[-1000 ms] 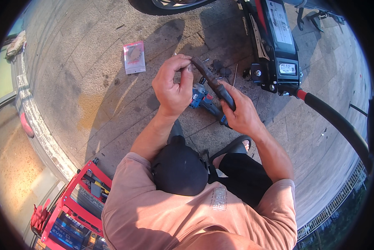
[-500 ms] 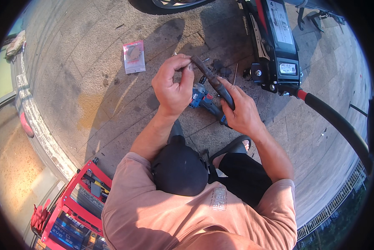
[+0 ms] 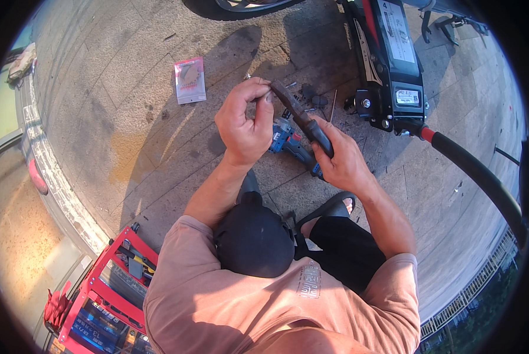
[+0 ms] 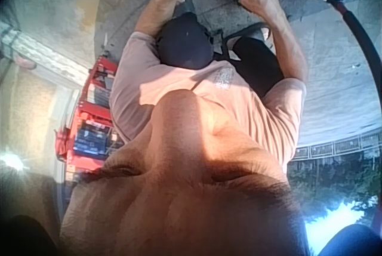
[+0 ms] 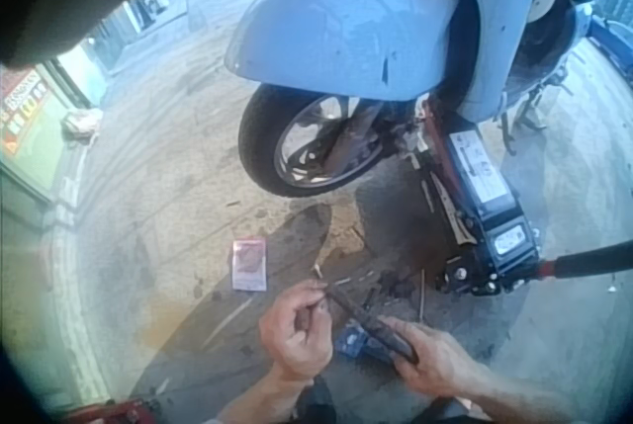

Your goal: The person retrieves pliers from a red tool cart and uses them to bend a small metal clip. They then open a small package containing brake pads and assemble the clip onto the pads by hand.

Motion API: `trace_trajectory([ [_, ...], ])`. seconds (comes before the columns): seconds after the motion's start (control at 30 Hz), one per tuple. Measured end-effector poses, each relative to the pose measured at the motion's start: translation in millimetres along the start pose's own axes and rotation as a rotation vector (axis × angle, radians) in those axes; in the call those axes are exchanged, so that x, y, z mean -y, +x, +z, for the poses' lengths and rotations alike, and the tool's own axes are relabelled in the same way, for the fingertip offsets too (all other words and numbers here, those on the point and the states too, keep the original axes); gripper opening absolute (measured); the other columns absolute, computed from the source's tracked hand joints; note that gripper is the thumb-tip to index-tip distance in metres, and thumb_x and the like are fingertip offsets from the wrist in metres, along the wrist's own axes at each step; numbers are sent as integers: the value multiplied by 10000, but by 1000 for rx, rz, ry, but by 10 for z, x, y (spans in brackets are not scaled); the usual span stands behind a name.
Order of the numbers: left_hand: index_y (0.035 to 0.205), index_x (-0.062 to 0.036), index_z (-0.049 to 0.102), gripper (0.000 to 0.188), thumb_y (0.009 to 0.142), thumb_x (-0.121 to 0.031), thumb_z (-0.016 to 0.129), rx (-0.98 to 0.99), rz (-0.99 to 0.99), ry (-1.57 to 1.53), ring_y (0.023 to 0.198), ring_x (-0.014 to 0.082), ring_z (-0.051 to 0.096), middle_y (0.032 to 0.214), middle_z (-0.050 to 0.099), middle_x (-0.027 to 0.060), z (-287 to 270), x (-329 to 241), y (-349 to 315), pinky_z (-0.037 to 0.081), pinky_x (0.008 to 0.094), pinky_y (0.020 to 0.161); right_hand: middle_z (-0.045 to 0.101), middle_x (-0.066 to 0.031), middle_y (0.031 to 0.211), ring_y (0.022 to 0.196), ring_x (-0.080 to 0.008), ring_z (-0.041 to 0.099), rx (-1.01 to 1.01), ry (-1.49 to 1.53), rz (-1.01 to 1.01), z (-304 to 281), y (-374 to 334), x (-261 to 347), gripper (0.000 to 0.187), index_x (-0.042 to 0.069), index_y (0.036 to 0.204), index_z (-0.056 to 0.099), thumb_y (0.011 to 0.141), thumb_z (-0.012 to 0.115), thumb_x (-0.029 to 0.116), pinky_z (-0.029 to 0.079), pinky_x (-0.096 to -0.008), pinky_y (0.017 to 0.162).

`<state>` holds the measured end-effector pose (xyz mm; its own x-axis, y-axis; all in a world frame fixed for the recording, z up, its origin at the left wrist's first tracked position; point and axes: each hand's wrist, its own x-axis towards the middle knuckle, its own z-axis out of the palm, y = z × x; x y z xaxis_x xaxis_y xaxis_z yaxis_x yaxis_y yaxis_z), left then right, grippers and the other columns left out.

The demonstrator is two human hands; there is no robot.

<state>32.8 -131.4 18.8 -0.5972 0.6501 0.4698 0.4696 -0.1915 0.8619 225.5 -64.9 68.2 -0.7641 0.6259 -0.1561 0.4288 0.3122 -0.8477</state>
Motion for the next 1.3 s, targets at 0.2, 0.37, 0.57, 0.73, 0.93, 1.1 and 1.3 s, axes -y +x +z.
trace_trajectory([
  [0.2,968,21,638,160,819,77,655,-22,-98,-66,865,207,704,1003,699,170,0,-12,-32,546,286,780,634,-250,1161,1070,-452,604,12,28,32,-7,-3,4,483,49,1343,525,867,608,27,509,-450,868],
  [0.37,970,23,637,162,820,79,653,-29,-96,-104,863,212,704,1001,698,173,13,-4,-33,546,285,785,630,-254,1173,1091,-455,595,27,37,49,-13,-6,-2,479,47,1342,524,870,602,30,504,-453,884],
  [0.57,976,27,635,160,825,78,651,-20,-82,-100,872,213,702,1003,695,175,0,-29,-30,547,285,787,627,-254,1186,1095,-454,595,45,48,52,-16,-4,-20,479,46,1343,522,870,598,35,501,-458,892],
  [0.73,978,28,636,161,826,81,648,-20,-68,-100,877,217,701,1006,692,178,-5,-45,-22,548,286,788,630,-254,1179,1098,-455,594,54,65,48,-15,-11,-22,476,45,1343,522,872,593,36,499,-456,896],
  [0.93,975,28,636,169,818,90,643,-15,-64,-102,877,218,700,1006,691,179,-10,-44,-25,547,287,786,633,-252,1174,1100,-453,595,78,89,54,-37,-1,-1,468,38,1339,521,875,582,32,495,-448,904],
  [1.1,975,26,636,173,814,90,643,-24,-55,-117,871,219,699,1008,690,179,-9,-36,-30,547,286,781,633,-248,1176,1101,-450,597,97,100,61,-61,-3,27,461,33,1336,521,878,575,31,495,-442,905],
  [1.3,977,25,634,178,811,88,645,-17,-44,-128,862,217,698,1009,689,178,-20,-35,-30,548,287,773,631,-182,860,777,-337,644,64,84,-16,-42,6,24,434,-28,1319,507,895,569,34,502,-379,756],
])
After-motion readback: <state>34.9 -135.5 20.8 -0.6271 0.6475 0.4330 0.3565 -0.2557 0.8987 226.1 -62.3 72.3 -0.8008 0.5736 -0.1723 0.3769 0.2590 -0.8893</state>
